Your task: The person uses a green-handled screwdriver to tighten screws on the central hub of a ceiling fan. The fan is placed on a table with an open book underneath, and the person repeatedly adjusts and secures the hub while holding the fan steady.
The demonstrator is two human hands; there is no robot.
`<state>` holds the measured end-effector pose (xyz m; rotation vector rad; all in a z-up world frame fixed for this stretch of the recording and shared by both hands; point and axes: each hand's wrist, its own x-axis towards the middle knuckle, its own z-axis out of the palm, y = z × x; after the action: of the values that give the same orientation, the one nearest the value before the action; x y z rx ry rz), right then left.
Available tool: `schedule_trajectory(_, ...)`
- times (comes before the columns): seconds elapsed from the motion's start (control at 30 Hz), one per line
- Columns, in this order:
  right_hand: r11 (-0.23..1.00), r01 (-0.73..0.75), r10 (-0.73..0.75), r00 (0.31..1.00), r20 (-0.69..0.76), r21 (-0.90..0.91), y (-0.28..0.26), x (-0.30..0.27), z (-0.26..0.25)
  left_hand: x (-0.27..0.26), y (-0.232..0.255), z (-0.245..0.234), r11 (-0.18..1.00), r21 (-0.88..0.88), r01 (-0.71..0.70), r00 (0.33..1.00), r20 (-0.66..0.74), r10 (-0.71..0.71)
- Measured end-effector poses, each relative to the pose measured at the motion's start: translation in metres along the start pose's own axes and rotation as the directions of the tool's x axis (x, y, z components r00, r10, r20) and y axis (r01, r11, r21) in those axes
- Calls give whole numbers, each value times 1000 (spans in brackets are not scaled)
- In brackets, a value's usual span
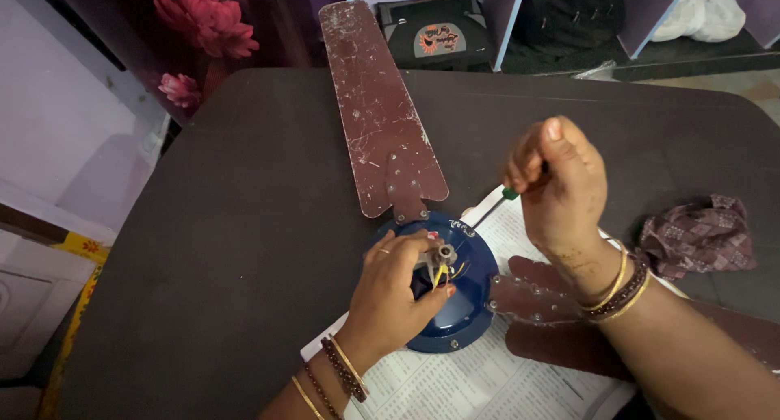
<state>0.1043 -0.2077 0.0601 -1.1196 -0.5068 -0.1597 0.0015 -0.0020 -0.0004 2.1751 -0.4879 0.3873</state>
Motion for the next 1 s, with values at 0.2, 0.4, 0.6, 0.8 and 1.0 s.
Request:
schedule_trajectory(0.2, 1000, 21, -21, 1000, 10, -21, 0, 3, -2, 2, 2, -2, 1000, 11, 8, 1000, 28, -8)
schedule_trajectory(0.4, 999, 32, -32, 999, 31, -8, 3, -1, 1, 2, 3, -2, 1000, 24, 13, 1000, 22, -14)
schedule_trajectory(0.6, 996, -92, 91, 992, -89, -6, 9, 6, 14, 3, 3, 1, 1000, 25, 18, 1000, -12, -18)
schedule_trajectory(0.8, 972, -204, 210, 977, -45, 117, 19, 24, 10, 7, 0, 1, 998, 61, 22, 1000, 5, -22)
schedule_trajectory(1.0, 885, -345, 165, 861, 481, 313, 23, 28, -28, 5, -2, 2, 999, 33, -31, 997, -68, 33)
